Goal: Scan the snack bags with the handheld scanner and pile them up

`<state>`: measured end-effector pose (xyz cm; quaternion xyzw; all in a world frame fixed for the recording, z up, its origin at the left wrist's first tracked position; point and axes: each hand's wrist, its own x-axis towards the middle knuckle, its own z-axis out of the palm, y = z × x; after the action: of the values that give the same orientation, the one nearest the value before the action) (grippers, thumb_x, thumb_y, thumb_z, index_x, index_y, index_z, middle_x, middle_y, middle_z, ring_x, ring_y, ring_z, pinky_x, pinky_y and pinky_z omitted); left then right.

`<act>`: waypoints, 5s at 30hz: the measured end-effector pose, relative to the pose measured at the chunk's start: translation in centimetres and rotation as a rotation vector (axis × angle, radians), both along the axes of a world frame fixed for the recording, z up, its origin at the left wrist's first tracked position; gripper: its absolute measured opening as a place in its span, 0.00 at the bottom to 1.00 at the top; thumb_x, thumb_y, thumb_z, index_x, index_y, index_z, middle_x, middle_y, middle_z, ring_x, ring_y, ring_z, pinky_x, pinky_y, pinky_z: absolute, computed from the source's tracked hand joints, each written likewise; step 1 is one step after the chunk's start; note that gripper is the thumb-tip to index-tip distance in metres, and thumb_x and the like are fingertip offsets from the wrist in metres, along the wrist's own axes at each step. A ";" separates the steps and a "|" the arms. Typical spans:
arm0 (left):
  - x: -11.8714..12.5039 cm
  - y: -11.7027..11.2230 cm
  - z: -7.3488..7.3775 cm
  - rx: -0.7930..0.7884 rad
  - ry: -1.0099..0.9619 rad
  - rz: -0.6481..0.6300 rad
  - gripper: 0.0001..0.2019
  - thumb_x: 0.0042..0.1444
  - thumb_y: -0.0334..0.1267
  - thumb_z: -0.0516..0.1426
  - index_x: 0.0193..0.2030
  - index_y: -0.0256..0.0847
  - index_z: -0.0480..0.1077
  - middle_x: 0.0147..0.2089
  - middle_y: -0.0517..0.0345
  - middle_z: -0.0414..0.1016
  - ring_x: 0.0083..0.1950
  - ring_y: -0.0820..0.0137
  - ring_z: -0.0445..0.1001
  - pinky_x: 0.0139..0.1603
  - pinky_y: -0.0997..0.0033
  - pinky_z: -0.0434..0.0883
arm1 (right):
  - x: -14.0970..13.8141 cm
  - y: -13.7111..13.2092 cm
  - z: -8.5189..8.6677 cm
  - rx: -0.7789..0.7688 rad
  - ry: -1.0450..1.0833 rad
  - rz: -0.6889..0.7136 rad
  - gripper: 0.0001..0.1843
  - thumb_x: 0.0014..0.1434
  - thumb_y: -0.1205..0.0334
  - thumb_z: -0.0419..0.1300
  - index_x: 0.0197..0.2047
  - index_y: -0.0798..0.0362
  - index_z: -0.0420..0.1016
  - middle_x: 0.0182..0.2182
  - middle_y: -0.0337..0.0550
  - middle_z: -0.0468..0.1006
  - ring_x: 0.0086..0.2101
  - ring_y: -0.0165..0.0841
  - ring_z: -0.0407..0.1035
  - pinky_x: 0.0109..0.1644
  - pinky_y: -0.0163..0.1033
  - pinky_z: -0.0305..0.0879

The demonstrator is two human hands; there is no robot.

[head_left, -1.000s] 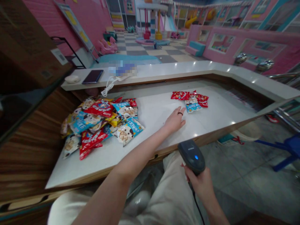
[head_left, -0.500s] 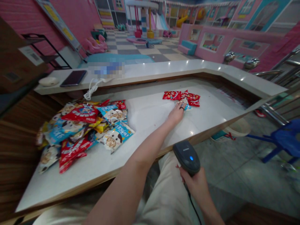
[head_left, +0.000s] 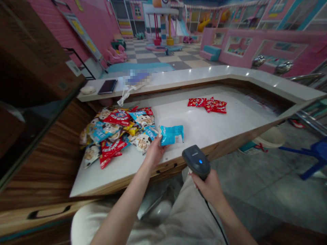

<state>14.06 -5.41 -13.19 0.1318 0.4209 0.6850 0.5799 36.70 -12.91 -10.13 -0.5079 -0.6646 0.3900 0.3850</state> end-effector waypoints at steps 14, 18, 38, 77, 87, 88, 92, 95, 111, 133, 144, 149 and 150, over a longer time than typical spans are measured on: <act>-0.9 -1.5 -0.8 0.021 -0.080 0.139 0.07 0.59 0.39 0.60 0.43 0.41 0.73 0.41 0.58 0.80 0.39 0.70 0.80 0.44 0.67 0.79 | -1.9 -1.3 1.4 0.018 -0.161 0.038 0.10 0.57 0.58 0.61 0.29 0.54 0.78 0.15 0.40 0.76 0.24 0.40 0.76 0.27 0.35 0.66; -1.0 -1.6 -0.5 0.006 -0.090 0.153 0.08 0.58 0.38 0.61 0.43 0.41 0.73 0.39 0.59 0.79 0.36 0.72 0.79 0.44 0.71 0.79 | -1.9 -1.4 1.5 0.025 -0.169 0.051 0.10 0.57 0.58 0.61 0.29 0.54 0.78 0.17 0.42 0.78 0.25 0.39 0.76 0.28 0.35 0.66; -8.9 -4.8 3.5 0.225 1.849 0.297 0.24 0.66 0.38 0.49 0.68 0.44 0.61 0.72 0.47 0.58 0.75 0.58 0.54 0.73 0.47 0.54 | -0.4 -1.4 0.5 0.009 -0.114 0.029 0.13 0.57 0.53 0.62 0.27 0.52 0.79 0.13 0.39 0.74 0.20 0.38 0.74 0.23 0.35 0.66; 11.5 26.4 -0.1 0.323 1.818 -0.291 0.26 0.62 0.37 0.55 0.67 0.38 0.63 0.69 0.41 0.63 0.70 0.54 0.59 0.70 0.51 0.56 | 6.6 4.6 -3.5 -0.097 -0.013 -0.163 0.15 0.58 0.53 0.61 0.27 0.54 0.77 0.14 0.39 0.72 0.16 0.33 0.67 0.19 0.34 0.63; 5.2 6.4 1.0 0.280 0.609 -0.134 0.17 0.63 0.50 0.57 0.52 0.44 0.74 0.56 0.51 0.78 0.59 0.62 0.73 0.64 0.59 0.66 | 3.1 1.9 -1.1 -0.034 0.008 -0.066 0.13 0.55 0.54 0.63 0.23 0.51 0.76 0.12 0.38 0.71 0.17 0.35 0.69 0.20 0.34 0.65; 4.8 5.0 1.0 0.226 0.441 -0.109 0.17 0.62 0.52 0.58 0.50 0.43 0.74 0.53 0.51 0.79 0.56 0.63 0.76 0.61 0.59 0.69 | 2.6 1.5 -0.7 -0.028 0.007 -0.058 0.13 0.55 0.55 0.63 0.23 0.51 0.76 0.12 0.38 0.72 0.17 0.35 0.69 0.21 0.34 0.65; 3.3 1.3 0.6 0.089 0.024 -0.059 0.18 0.60 0.51 0.60 0.47 0.38 0.73 0.46 0.48 0.81 0.45 0.65 0.80 0.54 0.60 0.75 | 1.0 0.0 0.6 -0.015 -0.017 -0.005 0.10 0.56 0.57 0.62 0.28 0.53 0.79 0.13 0.37 0.72 0.19 0.37 0.71 0.24 0.35 0.66; 2.4 0.1 0.2 0.068 -0.104 -0.063 0.16 0.63 0.49 0.59 0.46 0.37 0.72 0.42 0.50 0.81 0.42 0.66 0.81 0.54 0.60 0.76 | 0.0 -0.9 0.8 -0.039 -0.048 0.041 0.10 0.57 0.58 0.61 0.33 0.55 0.80 0.13 0.37 0.73 0.20 0.38 0.73 0.24 0.35 0.65; 1.8 -0.5 0.1 0.092 -0.185 -0.103 0.15 0.69 0.45 0.50 0.53 0.41 0.71 0.51 0.47 0.79 0.53 0.65 0.78 0.62 0.57 0.70 | -2.0 -1.5 1.2 0.023 -0.153 0.062 0.08 0.55 0.60 0.60 0.30 0.55 0.77 0.27 0.47 0.83 0.29 0.40 0.77 0.33 0.36 0.67; -1.8 5.7 3.2 0.266 1.075 -0.097 0.09 0.43 0.27 0.65 0.32 0.43 0.74 0.57 0.46 0.76 0.74 0.47 0.52 0.75 0.45 0.29 | 2.0 0.3 -0.1 0.001 -0.094 -0.077 0.14 0.55 0.54 0.61 0.22 0.50 0.74 0.12 0.40 0.72 0.21 0.40 0.74 0.23 0.35 0.67; 11.3 18.8 3.3 0.514 1.009 -0.372 0.27 0.42 0.27 0.65 0.53 0.37 0.73 0.67 0.39 0.65 0.74 0.50 0.53 0.76 0.52 0.43 | 6.0 3.6 -2.8 -0.070 -0.030 -0.171 0.14 0.57 0.53 0.61 0.28 0.55 0.79 0.13 0.38 0.71 0.18 0.35 0.68 0.20 0.34 0.63; 18.6 27.4 1.9 0.615 1.298 -0.460 0.36 0.47 0.30 0.63 0.66 0.33 0.63 0.76 0.38 0.48 0.77 0.44 0.41 0.75 0.45 0.38 | 8.2 5.2 -3.4 -0.086 -0.045 -0.244 0.17 0.57 0.52 0.61 0.27 0.56 0.79 0.13 0.38 0.69 0.17 0.33 0.65 0.18 0.33 0.61; 19.8 28.8 1.7 0.612 1.414 -0.477 0.38 0.49 0.30 0.63 0.68 0.33 0.61 0.77 0.38 0.44 0.77 0.43 0.38 0.74 0.43 0.37 | 8.6 5.5 -3.4 -0.090 -0.054 -0.250 0.17 0.57 0.51 0.61 0.26 0.56 0.79 0.13 0.38 0.69 0.17 0.33 0.65 0.18 0.33 0.60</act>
<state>33.83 23.37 -11.47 0.7733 0.4424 0.3824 0.2451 45.27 -7.42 -13.50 -0.6137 -0.5883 0.3545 0.3894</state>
